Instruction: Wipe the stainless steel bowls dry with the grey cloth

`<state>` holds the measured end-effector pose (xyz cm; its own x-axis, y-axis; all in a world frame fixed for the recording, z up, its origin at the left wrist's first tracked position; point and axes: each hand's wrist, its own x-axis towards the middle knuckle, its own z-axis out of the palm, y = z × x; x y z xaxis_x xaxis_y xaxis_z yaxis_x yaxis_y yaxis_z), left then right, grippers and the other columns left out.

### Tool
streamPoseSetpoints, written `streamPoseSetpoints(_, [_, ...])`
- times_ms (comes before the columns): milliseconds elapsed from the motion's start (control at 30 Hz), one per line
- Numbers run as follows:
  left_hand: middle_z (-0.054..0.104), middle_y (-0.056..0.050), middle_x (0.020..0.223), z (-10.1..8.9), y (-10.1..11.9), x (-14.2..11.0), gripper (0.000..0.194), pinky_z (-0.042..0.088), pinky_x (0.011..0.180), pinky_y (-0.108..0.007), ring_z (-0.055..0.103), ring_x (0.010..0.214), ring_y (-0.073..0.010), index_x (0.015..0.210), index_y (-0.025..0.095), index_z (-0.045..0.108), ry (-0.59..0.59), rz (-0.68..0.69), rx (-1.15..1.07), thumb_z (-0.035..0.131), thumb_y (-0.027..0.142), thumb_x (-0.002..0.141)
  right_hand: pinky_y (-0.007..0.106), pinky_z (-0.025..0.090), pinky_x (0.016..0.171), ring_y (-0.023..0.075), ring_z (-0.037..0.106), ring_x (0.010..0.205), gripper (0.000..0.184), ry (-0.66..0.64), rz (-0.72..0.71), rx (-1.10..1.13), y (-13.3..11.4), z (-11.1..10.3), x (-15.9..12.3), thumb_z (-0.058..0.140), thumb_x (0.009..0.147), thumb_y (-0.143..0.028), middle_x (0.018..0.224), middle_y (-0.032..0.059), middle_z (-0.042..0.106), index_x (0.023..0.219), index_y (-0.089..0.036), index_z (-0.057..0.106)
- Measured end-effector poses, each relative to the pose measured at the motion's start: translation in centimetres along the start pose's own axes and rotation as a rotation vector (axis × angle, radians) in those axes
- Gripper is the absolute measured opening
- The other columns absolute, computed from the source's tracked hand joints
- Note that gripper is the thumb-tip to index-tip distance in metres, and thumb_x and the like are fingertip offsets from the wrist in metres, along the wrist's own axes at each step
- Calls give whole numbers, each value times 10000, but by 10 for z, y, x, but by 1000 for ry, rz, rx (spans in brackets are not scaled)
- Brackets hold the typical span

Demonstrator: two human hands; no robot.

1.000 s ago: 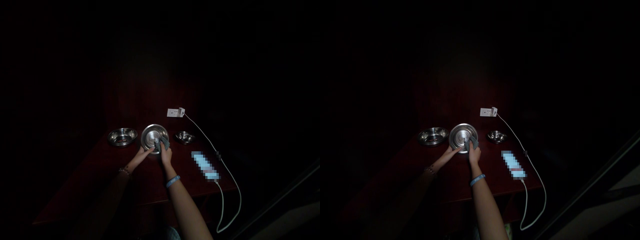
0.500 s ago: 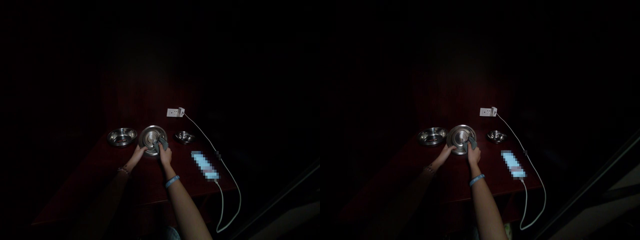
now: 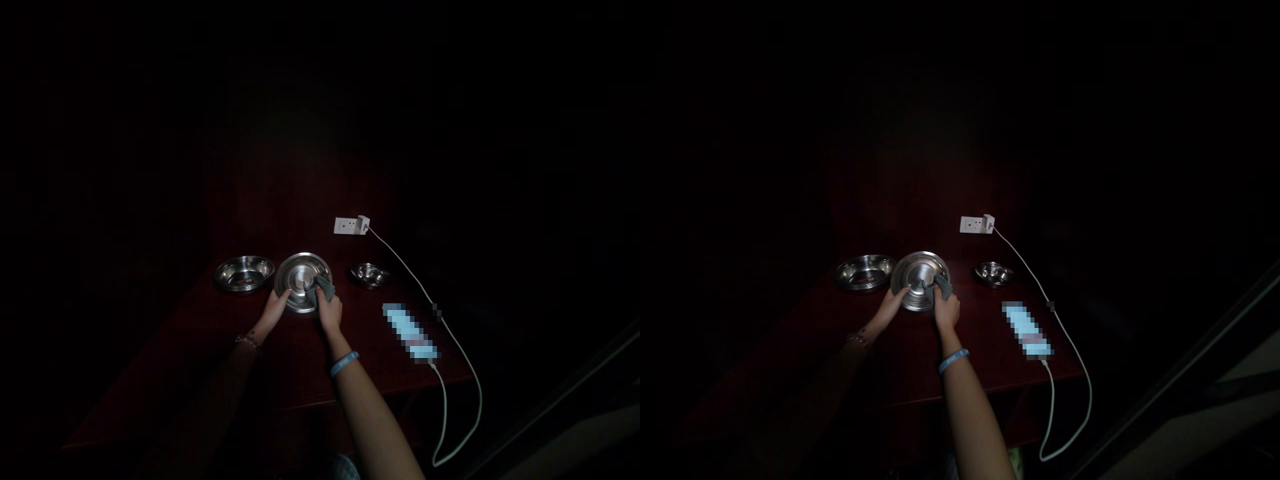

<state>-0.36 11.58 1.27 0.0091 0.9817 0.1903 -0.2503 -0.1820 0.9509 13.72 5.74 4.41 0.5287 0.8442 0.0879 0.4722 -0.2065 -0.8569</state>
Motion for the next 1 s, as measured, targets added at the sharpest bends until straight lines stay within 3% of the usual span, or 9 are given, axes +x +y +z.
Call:
streamPoseSetpoints(100, [639,-120,1344,5,6,-6,437,343,1172,-396,518,1347,-271,1251,143,577,44,7,9,613,162,816,294,534,910,232,719,1047,412,8,-8,40,2,1,3,514,929,-495,1074,95,772,1081,-202,760])
streamPoseSetpoints(233, [576,-68,1416,8,9,-11,595,299,1200,-371,444,1413,-224,1363,226,483,-5,107,31,655,191,794,288,537,891,244,717,1065,412,14,25,39,3,1,4,505,937,-472,1066,118,772,1058,-177,766])
streamPoseSetpoints(333, [550,-87,1437,10,7,-14,674,291,1201,-378,431,1419,-232,1383,228,435,-24,101,36,692,189,762,270,538,874,234,725,1048,405,19,3,41,3,0,4,494,946,-460,1044,114,777,1053,-180,767])
streamPoseSetpoints(500, [538,-154,1436,12,3,-12,625,281,1199,-375,434,1414,-279,1317,152,471,-45,82,43,690,132,732,267,538,870,232,731,1028,417,18,-2,52,5,2,3,500,941,-476,1054,113,776,1058,-175,765])
streamPoseSetpoints(733, [565,-135,1426,7,1,-6,536,267,1208,-374,433,1419,-270,1294,161,517,-2,71,50,621,102,771,293,538,882,244,730,1020,454,-14,4,28,4,3,3,507,933,-520,1035,116,778,1064,-172,766])
streamPoseSetpoints(1000, [638,-122,1358,1,-3,0,453,338,1186,-410,507,1368,-269,1273,161,594,54,49,28,598,219,824,339,548,897,277,721,1035,497,-3,33,-30,-1,-1,-1,520,904,-578,1041,137,769,1047,-173,770])
